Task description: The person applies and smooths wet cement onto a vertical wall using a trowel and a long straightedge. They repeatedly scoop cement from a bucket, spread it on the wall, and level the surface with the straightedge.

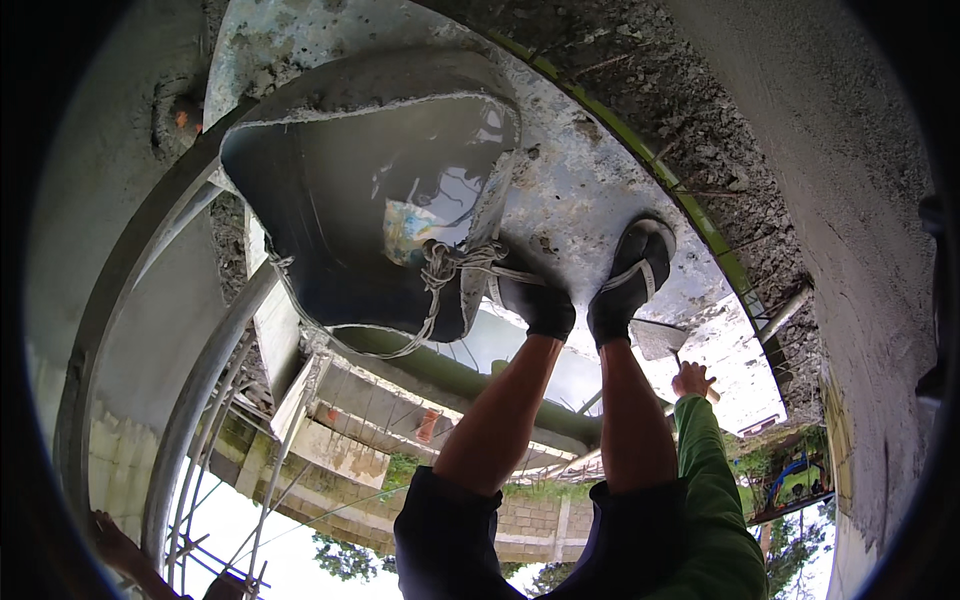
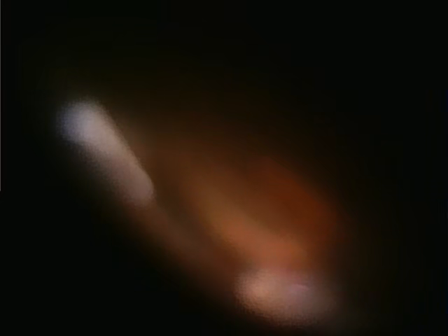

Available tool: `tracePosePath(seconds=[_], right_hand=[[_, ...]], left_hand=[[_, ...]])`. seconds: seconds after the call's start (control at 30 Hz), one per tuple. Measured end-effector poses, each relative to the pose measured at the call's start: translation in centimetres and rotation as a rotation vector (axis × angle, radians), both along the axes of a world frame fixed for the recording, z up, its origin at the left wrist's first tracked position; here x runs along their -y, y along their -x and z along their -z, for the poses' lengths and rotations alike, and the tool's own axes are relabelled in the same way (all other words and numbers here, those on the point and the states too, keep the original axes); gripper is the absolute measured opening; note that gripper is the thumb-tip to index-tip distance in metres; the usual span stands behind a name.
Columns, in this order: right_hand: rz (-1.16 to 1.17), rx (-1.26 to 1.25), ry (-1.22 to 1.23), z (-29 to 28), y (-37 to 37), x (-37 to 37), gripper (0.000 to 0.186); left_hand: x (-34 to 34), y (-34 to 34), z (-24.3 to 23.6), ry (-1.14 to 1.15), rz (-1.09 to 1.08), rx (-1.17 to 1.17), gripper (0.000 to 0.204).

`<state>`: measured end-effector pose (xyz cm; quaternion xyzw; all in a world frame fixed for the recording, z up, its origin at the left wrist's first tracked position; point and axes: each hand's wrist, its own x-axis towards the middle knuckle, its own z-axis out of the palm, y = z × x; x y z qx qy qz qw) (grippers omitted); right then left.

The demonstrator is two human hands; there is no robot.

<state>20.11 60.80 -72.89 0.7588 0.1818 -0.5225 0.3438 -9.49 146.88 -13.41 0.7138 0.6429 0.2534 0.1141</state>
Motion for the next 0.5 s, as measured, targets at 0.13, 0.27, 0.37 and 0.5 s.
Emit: tracePosePath(seconds=[0.13,0.27,0.37,0.5], right_hand=[[0.23,-0.162,-0.077,-7.8,-3.3,1.0,0.025],[0.344,-0.12,-0.322,-16.2,-9.2,-2.2,0.03],[0.406,-0.009,-0.629,-24.3,-12.1,-8.6,0.023],[1.015,-0.207,-0.719,-32.8,-15.1,-25.4,0.045]], left_hand=[[1.4,-1.5,-1.6,0.075,-0.068,0.26,0.04],[5.1,-2.3,-2.0,0.026,-0.086,0.493,0.04],[4.4,-4.4,-0.6,0.019,0.064,0.694,0.03],[7.4,-5.3,-4.6,-0.124,-0.04,0.575,0.027]])
